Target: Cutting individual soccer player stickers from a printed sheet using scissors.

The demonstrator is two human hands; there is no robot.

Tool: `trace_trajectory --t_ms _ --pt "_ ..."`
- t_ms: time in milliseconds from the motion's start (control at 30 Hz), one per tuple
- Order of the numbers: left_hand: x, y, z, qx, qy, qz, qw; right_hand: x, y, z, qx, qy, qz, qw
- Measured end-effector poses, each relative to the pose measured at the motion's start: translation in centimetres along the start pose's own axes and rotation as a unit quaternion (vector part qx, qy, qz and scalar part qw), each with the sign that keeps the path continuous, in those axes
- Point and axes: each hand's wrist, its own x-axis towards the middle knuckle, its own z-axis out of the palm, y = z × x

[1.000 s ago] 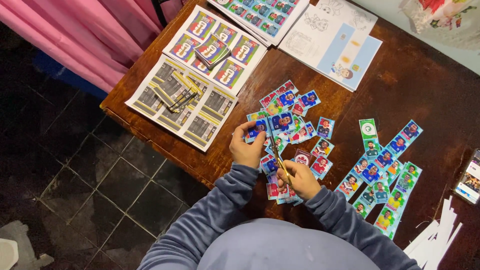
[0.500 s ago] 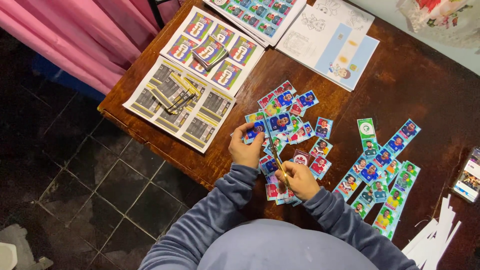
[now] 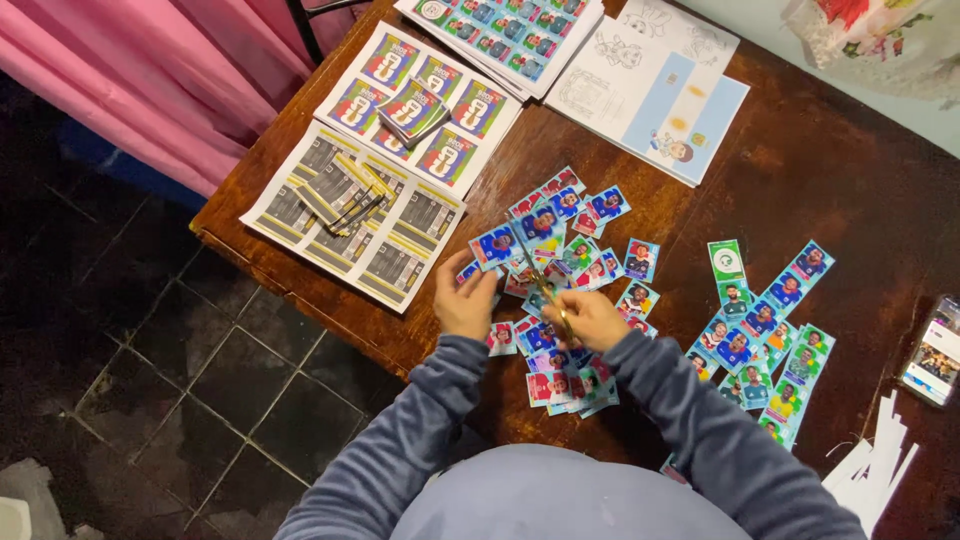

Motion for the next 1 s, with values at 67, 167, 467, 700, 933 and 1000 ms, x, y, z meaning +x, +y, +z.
trace_trajectory --t_ms 67,167,467,700,933,1000 --pt "-1.3 0.5 -1.8 -0.004 -0.003 -0.019 1.000 2.1 0.5 -1.5 -0.028 -0.019 0.000 0.999" --pt "-2.6 -0.8 -5.0 0.003 -0.009 -0.031 0.999 4.3 -0.2 -3.2 -0.084 -0.063 -0.026 0.994" --pt "-6.1 -1.1 -10.2 0.068 -0.036 -0.072 0.994 0.8 -1.1 -3.6 -0.328 0.055 -0.101 0.938" --pt "-7.1 1.6 -11.1 0.121 -0.097 -0.085 0.984 -12.6 6.0 -13.4 -0.318 0.465 -0.051 0.824" --pt "-8.3 2.0 -11.2 0.153 -0.147 -0.131 0.969 -23.1 11.8 -19.4 -0.346 0.548 0.279 0.709" --pt "-8.8 2.6 -10.3 0.183 -0.156 -0.137 0.961 -22.7 12.1 -18.2 -0.364 0.515 0.329 0.702"
